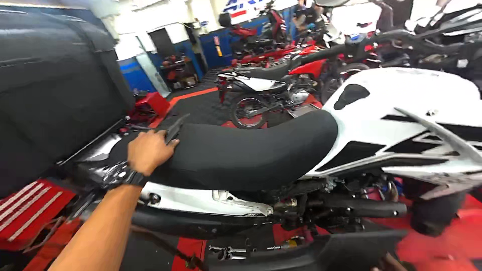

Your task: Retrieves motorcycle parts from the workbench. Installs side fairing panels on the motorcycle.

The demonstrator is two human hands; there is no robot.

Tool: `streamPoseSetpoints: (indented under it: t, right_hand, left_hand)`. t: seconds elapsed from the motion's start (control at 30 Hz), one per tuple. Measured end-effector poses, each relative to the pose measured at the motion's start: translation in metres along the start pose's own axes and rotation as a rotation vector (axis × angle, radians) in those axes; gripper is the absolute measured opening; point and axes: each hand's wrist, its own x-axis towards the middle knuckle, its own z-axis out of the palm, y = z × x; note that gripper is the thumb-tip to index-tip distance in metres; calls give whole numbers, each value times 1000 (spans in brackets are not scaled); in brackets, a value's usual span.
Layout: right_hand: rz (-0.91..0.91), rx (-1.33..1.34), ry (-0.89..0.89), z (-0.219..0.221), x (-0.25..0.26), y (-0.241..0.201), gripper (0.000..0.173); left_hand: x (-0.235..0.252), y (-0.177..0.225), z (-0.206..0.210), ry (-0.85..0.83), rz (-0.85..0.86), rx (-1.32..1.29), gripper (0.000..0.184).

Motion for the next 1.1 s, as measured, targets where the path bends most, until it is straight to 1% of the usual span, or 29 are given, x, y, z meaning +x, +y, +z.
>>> streamPoseSetpoints:
  t: [0.07, 0.1, 0.13, 0.17, 0.2, 0.23, 0.27, 0.3, 0.37, 0.43, 0.47, 0.5, 0.53, 0.6, 0.7, 0.8, 0.87, 0.9, 0.97, 1.0, 1.03, 1.07, 1.1]
  right_hand:
    - [-19, -33, 138, 15, -13, 6, 50]
    - [-30, -18, 208, 26, -18, 10, 51]
    - [-46, 0, 270, 38, -23, 16, 52]
    - [-60, 28, 317, 50, -30, 26, 55]
    - [-69, 55, 365, 60, -34, 36, 56]
    - [-77, 77, 416, 68, -32, 43, 58]
    - [-80, 90, 451, 75, -27, 50, 59]
    - [-70, 90, 465, 82, -19, 53, 60]
    - [-48, 109, 466, 94, 6, 55, 59]
    - [-35, 130, 456, 99, 32, 51, 53]
    - [-37, 134, 437, 101, 47, 48, 49]
    - [-43, 139, 406, 101, 64, 46, 46]
    - [-49, 139, 362, 100, 80, 46, 44]
    - [-61, 138, 297, 94, 107, 50, 43]
    - [-64, 90, 270, 84, 134, 55, 44]
    - [-42, -60, 300, 82, 139, 57, 49]
    - [-8, -275, 312, 82, 130, 48, 54]
    - [3, -433, 314, 81, 129, 39, 54]
    - [-32, -736, 325, 73, 130, 21, 55]
    - [-60, -828, 317, 68, 131, 11, 61]
    - [-89, -898, 296, 63, 132, -1, 76]
    - [-135, -965, 273, 58, 135, -12, 86]
    - [-178, -1022, 226, 53, 141, -23, 86]
  left_hand:
    - [-7, -12, -5, 13, 85, -86, 75]
    - [-14, -22, -14, 48, 144, -196, 79]
    - [-26, -37, -24, 91, 204, -361, 76]
    - [-47, -52, -31, 135, 267, -602, 63]
    - [-74, -64, -34, 169, 334, -930, 48]
    - [-107, -64, -35, 213, 328, -1222, 38]
    - [-139, -61, -28, 248, 290, -1397, 30]
    - [-165, -55, -13, 229, 264, -1443, 23]
    - [-214, -28, 41, 30, 177, -1358, 19]
    - [-243, 10, 100, -161, 56, -1205, 42]
    - [-249, 26, 123, -170, 5, -1176, 49]
    - [-249, 40, 139, -135, -39, -1181, 51]
    - [-247, 51, 148, -84, -84, -1210, 49]
    - [-237, 69, 154, 19, -185, -1264, 36]
    - [-231, 94, 158, 103, -342, -1305, 21]
    - [-233, 110, 158, 163, -441, -1291, 19]
    - [-237, 113, 154, 147, -487, -1272, 21]
    - [-236, 114, 151, 131, -502, -1273, 21]
    - [-235, 114, 148, 99, -527, -1311, 23]
    - [-236, 114, 147, 89, -530, -1312, 23]
    - [-236, 114, 146, 80, -531, -1306, 23]
    - [-236, 113, 144, 73, -531, -1307, 23]
    - [-235, 113, 143, 70, -532, -1313, 24]
